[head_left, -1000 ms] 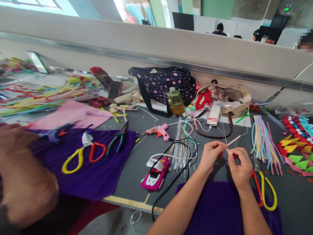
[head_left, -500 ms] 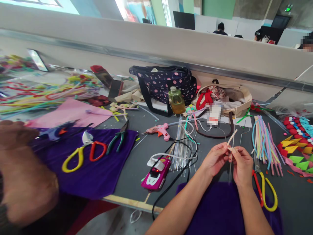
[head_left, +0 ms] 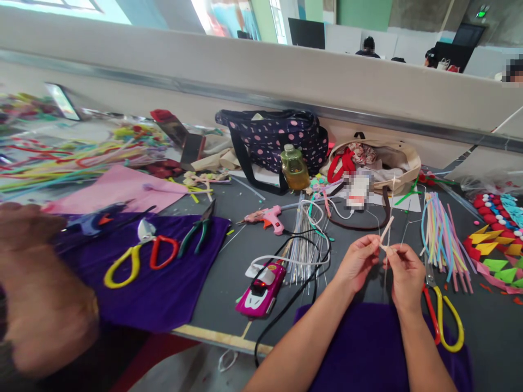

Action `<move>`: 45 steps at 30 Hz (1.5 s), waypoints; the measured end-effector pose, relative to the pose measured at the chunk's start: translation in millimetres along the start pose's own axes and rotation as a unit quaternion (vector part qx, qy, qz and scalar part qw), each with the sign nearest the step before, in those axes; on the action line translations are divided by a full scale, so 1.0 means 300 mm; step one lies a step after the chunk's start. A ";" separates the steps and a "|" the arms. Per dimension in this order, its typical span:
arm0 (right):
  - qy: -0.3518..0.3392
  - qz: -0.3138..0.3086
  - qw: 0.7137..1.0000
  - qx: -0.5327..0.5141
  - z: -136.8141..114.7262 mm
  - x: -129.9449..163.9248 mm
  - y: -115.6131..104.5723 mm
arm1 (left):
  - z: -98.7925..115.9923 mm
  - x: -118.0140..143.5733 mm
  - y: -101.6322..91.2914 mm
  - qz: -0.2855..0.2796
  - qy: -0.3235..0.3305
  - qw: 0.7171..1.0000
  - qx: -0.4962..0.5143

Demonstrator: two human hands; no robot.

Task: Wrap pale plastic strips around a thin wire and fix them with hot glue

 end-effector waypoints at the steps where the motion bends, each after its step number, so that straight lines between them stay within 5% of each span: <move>1: -0.013 -0.002 0.999 0.036 -0.006 0.001 -0.004 | 0.014 0.004 -0.007 0.027 0.025 0.999 -0.027; 5: -0.065 -0.020 0.983 0.170 -0.036 0.007 -0.005 | 0.083 0.026 -0.019 0.096 0.134 0.971 -0.174; 13: -0.130 -0.072 0.952 0.269 -0.068 0.015 0.026 | 0.111 0.025 0.004 0.047 0.169 0.921 -0.348; 21: -0.150 -0.032 0.948 0.280 -0.088 0.023 0.020 | 0.077 0.020 -0.010 0.067 0.124 0.977 -0.160; 29: -0.157 0.005 0.948 0.278 -0.090 0.031 0.014 | 0.045 0.017 -0.007 0.066 0.058 0.996 -0.021; 38: -0.062 -0.004 0.995 0.081 -0.028 0.013 0.000 | 0.018 0.019 -0.015 0.056 0.011 0.996 0.070; 45: -0.007 0.011 0.999 -0.038 -0.001 0.002 0.005 | -0.007 0.013 -0.025 0.040 -0.012 0.990 0.131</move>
Point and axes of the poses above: each hand's wrist, its own x-axis away from the middle knuckle, its own y-axis out of the palm, z = x × y, the point moved 5 cm from there along -x, towards the middle knuckle, and after that the axes turned 15 degrees about -z, right-handed, at the moved point
